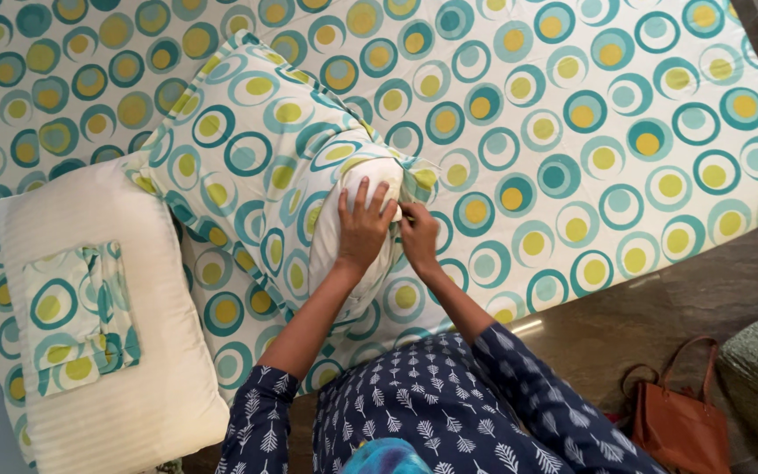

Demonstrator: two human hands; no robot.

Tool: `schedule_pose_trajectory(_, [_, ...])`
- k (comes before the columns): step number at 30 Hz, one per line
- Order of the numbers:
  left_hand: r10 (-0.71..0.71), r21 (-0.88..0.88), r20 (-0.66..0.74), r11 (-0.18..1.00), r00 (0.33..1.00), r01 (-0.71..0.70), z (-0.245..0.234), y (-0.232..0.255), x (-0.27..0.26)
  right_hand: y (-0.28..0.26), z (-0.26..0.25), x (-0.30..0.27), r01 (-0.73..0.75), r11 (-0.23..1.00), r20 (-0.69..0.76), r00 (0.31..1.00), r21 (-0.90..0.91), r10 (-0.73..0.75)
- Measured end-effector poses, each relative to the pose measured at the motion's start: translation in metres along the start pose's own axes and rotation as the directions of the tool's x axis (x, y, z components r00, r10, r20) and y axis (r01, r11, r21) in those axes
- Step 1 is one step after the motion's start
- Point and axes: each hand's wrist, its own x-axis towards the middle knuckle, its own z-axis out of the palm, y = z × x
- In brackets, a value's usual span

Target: The person inserts a white pillow into a patterned pillowcase on a bed. They align the pillowcase, tuck the pillow in, smooth the fabric, and adjust the corners to fit neatly.

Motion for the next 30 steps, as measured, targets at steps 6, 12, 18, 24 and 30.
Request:
schedule_pose_trajectory(6, [-0.03,-0.019,-0.018,0.999,0.999,0.03,-0.005,-0.001,-0.003,-0.022,0.02,0.025,0.004,0.925,0.042,0.999,-0.38,0.013])
schedule_pose_trajectory(12, [-0.021,-0.011,-0.026,1.0,0.999,0.021,0.0,0.005,-0.001,0.005,0.015,0.05,0.185,0.812,0.285,0.958,-0.553,-0.024])
schedule_pose_trajectory(18, [-0.051,0.02,-0.007,0.999,0.999,0.051,0.002,-0.002,-0.004,0.029,0.014,0.068,-0.227,0.922,0.108,0.956,-0.313,0.272])
schedule_pose_trajectory(24, [-0.124,0.088,0.108,0.99,0.986,0.114,0.022,0.004,0.008,0.022,0.012,0.083,-0.748,0.276,0.493,0.622,0.604,0.608])
schedule_pose_trajectory(30, [-0.211,0.1,0.409,0.977,0.888,0.186,0.069,0.025,0.005,0.023,0.014,0.07,-0.613,0.661,0.325,0.79,0.433,0.52])
